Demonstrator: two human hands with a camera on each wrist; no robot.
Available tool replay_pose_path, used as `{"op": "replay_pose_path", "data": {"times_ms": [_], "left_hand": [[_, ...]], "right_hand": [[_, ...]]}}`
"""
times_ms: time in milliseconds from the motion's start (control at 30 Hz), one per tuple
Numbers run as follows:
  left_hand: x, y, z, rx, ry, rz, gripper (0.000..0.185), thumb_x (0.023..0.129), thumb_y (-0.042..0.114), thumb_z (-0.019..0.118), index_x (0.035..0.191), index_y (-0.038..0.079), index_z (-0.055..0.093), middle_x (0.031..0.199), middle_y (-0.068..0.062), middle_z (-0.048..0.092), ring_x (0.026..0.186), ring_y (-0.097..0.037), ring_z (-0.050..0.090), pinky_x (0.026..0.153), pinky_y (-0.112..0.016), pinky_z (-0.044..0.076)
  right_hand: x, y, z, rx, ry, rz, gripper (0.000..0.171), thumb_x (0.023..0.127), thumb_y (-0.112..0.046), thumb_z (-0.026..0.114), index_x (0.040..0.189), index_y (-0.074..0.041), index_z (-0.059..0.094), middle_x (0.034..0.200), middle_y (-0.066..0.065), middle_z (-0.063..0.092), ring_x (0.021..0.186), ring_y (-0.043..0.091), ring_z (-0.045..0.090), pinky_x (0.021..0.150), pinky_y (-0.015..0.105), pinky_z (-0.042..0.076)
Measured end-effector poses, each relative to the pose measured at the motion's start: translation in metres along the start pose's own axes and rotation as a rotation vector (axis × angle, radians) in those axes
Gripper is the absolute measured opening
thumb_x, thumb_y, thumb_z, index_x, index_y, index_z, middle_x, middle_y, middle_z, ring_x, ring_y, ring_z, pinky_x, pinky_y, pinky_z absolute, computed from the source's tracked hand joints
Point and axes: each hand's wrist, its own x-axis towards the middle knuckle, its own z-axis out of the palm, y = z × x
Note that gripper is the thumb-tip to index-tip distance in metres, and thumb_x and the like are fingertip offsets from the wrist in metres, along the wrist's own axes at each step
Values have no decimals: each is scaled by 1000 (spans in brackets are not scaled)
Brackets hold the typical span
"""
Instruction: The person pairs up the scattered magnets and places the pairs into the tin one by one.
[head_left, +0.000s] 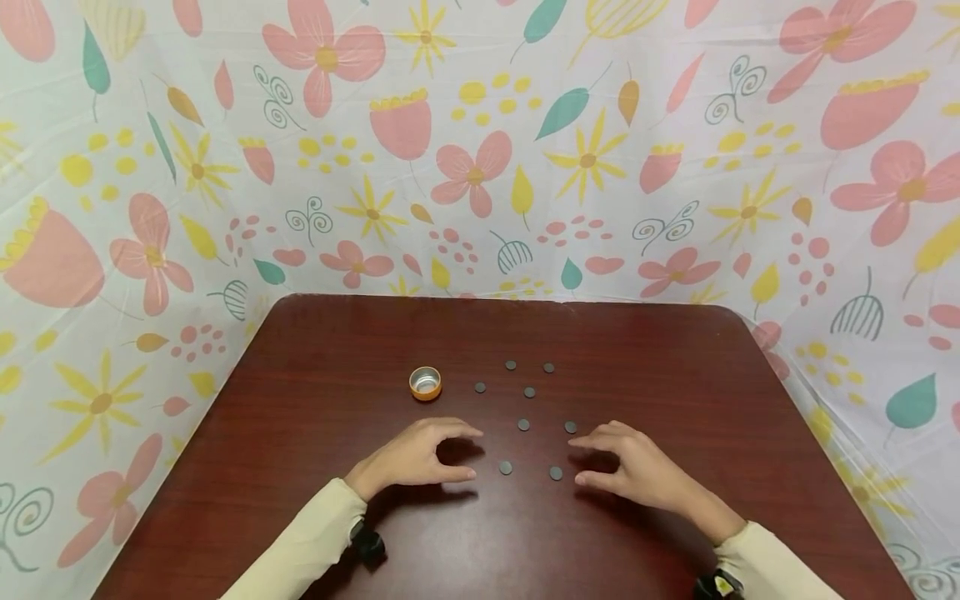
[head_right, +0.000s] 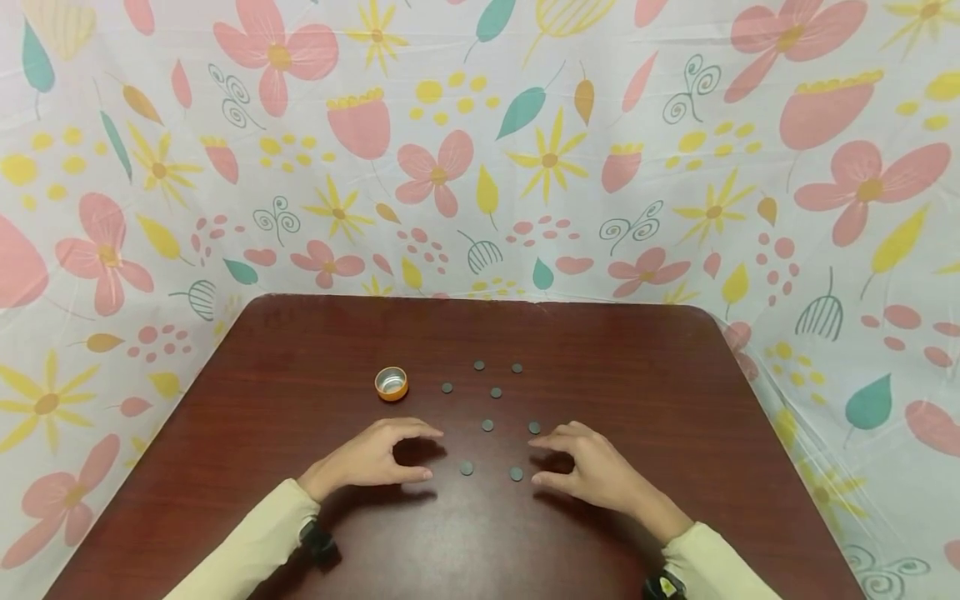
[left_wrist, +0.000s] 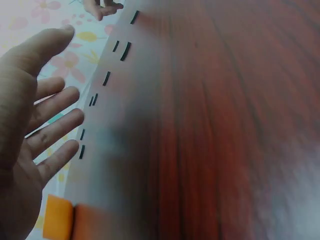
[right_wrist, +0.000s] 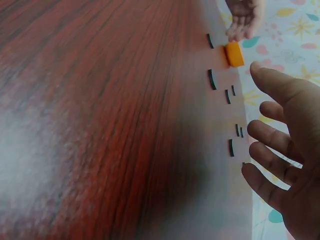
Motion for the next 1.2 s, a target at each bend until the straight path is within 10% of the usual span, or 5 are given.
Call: {"op": "replay_pose_path", "data": {"times_ms": [367, 1200], "left_hand": [[22, -7, 16, -125, -42, -1, 42, 89, 39, 81, 127, 22, 74, 110, 12, 67, 94, -6, 57, 82, -25, 51], [40, -6, 39, -62, -27, 8, 19, 89, 41, 81, 107, 33, 82, 95, 25, 62, 86, -2, 45, 83, -31, 28]], "right_hand": [[14, 5, 15, 117, -87, -1, 31, 85, -32, 85, 112, -17, 80, 101, -10, 69, 89, 11, 55, 71, 28, 48], [20, 3, 35, 142, -55, 10, 17, 85, -28, 86, 101, -22, 84, 87, -15, 64, 76, 4, 50, 63, 21, 45]]}}
